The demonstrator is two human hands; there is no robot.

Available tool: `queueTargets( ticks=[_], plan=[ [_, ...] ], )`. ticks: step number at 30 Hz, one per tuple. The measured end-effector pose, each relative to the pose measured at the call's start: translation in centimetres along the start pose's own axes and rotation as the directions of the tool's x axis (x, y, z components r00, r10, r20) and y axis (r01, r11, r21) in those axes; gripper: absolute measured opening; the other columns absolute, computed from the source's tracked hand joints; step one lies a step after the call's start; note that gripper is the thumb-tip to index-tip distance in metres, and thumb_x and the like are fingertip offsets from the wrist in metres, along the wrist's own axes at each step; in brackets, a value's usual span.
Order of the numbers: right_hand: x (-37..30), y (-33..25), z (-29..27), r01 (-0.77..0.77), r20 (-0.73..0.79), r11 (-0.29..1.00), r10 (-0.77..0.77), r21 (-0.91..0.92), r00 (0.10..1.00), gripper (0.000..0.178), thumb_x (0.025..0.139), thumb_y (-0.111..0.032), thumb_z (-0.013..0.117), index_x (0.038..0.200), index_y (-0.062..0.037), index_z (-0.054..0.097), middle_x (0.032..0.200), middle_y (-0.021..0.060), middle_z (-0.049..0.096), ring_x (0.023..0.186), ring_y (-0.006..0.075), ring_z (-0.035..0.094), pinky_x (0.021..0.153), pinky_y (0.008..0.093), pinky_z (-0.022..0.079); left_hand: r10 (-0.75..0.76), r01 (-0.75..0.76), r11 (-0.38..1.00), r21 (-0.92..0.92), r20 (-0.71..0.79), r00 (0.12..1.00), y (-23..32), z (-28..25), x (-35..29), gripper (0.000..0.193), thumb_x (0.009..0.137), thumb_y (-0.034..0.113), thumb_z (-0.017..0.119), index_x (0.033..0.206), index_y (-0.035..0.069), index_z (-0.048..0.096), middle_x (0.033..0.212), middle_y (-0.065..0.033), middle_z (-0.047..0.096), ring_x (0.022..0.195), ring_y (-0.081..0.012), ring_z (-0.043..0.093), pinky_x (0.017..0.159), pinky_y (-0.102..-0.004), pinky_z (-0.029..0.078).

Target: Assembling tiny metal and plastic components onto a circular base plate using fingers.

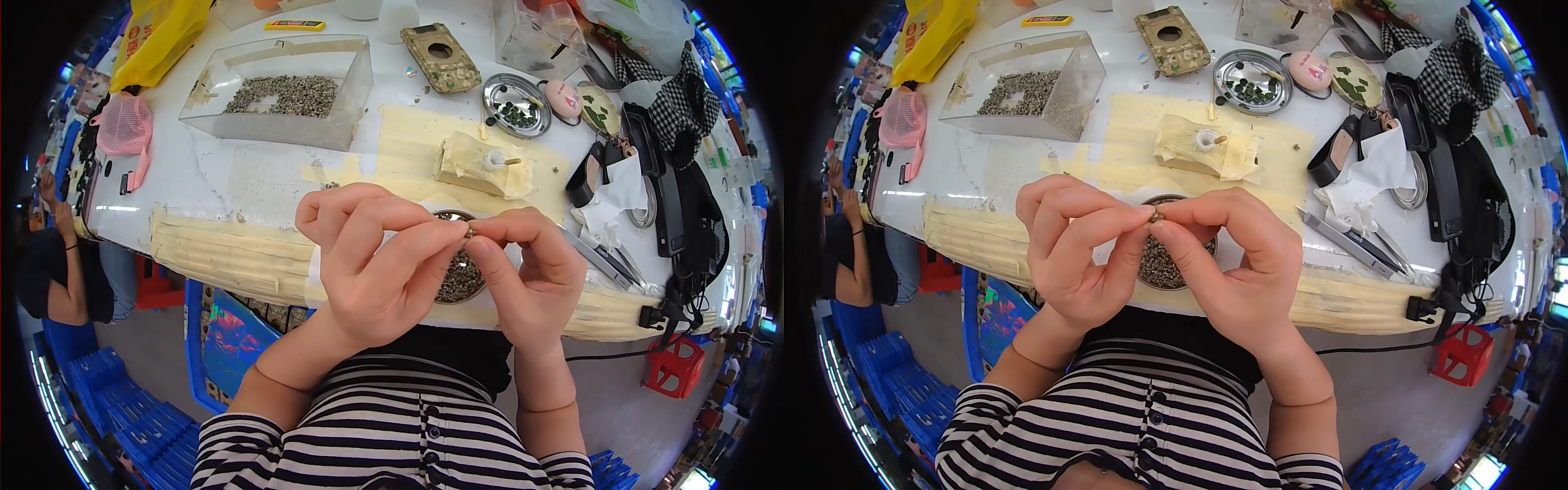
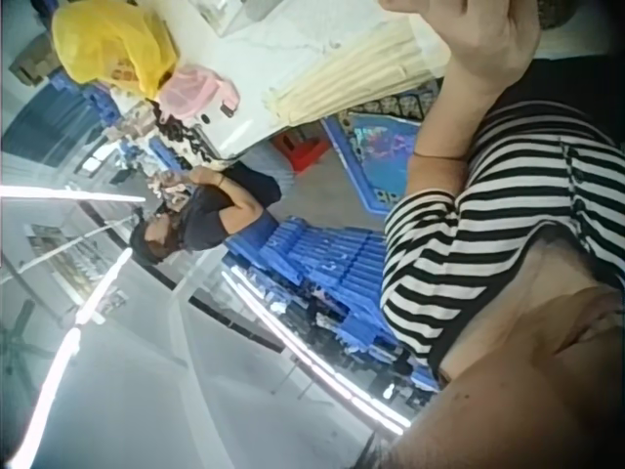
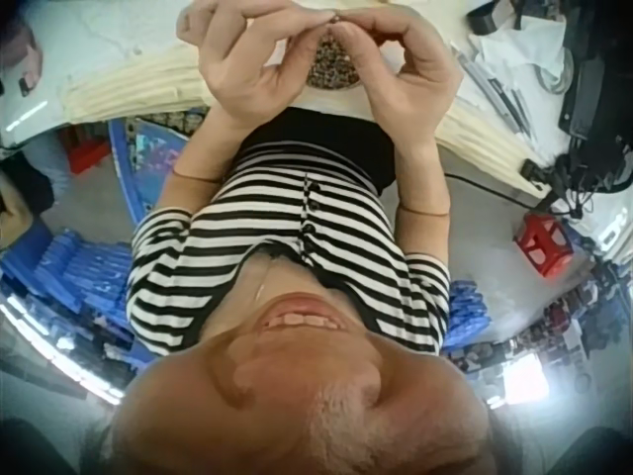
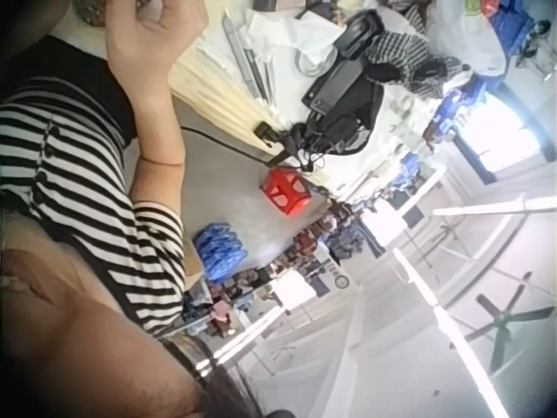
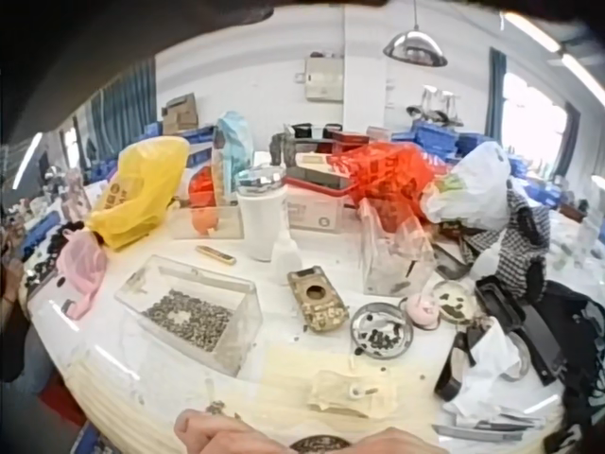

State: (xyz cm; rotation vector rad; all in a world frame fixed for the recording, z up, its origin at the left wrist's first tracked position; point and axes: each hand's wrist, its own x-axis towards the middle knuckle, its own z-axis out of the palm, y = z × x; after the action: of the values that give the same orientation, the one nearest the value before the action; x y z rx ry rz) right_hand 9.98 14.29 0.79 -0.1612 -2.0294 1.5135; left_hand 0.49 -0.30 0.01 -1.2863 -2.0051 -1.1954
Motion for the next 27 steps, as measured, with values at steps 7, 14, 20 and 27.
queueTargets(
  ticks=[7, 14, 20, 27],
  plan=[
    [0.0, 0.0, 0.9, 0.355, -0.040, 0.849, -0.401, -0.391, 0.915, 0.026, 0.074, 0.003, 0.082, 0.099, -0.0016, 0.076, 0.084, 0.0072, 0.071, 0.070, 0.0196, 0.063, 0.061, 0.0285, 0.049, -0.054, 0.057, 0.998, 0.032, -0.079, 0.995, -0.3, 0.9, -0.1, 0.024, 0.070, 0.009, 0.082, 0.092, 0.015, 0.074, 0.087, 0.0033, 0.061, 0.089, -0.0191, 0.054, 0.085, -0.0373, 0.029],
    [-0.1, 0.3, 0.7, 0.331, -0.013, 0.859, -0.364, -0.390, 0.931, 0.033, 0.073, 0.003, 0.082, 0.105, -0.0033, 0.077, 0.087, 0.0068, 0.071, 0.070, 0.0196, 0.063, 0.060, 0.0291, 0.049, -0.061, 0.061, 0.998, -0.004, -0.048, 0.997, -0.1, 0.5, 0.0, 0.019, 0.074, 0.001, 0.079, 0.090, 0.008, 0.073, 0.088, -0.0027, 0.063, 0.089, -0.0240, 0.054, 0.081, -0.0342, 0.040],
    [-0.1, 0.3, 1.3, 0.421, -0.011, 0.784, -0.477, -0.456, 0.879, 0.035, 0.072, 0.003, 0.081, 0.106, -0.0031, 0.077, 0.087, 0.0070, 0.072, 0.070, 0.0191, 0.064, 0.061, 0.0291, 0.050, -0.088, 0.087, 0.996, -0.016, -0.092, 0.992, -0.4, 1.0, -0.1, 0.020, 0.070, 0.008, 0.081, 0.088, 0.013, 0.073, 0.086, 0.0017, 0.062, 0.087, -0.0194, 0.054, 0.084, -0.0362, 0.030],
    [-0.2, 0.5, 1.0, 0.274, -0.039, 0.914, -0.299, -0.301, 0.954, 0.027, 0.078, 0.002, 0.079, 0.105, -0.0011, 0.076, 0.086, 0.0087, 0.071, 0.071, 0.0189, 0.064, 0.062, 0.0278, 0.050, -0.084, 0.078, 0.995, -0.063, -0.096, 0.992, -0.5, 0.9, -0.1, 0.021, 0.070, 0.008, 0.082, 0.089, 0.014, 0.074, 0.085, 0.0024, 0.062, 0.087, -0.0195, 0.054, 0.084, -0.0354, 0.030]
  ],
)
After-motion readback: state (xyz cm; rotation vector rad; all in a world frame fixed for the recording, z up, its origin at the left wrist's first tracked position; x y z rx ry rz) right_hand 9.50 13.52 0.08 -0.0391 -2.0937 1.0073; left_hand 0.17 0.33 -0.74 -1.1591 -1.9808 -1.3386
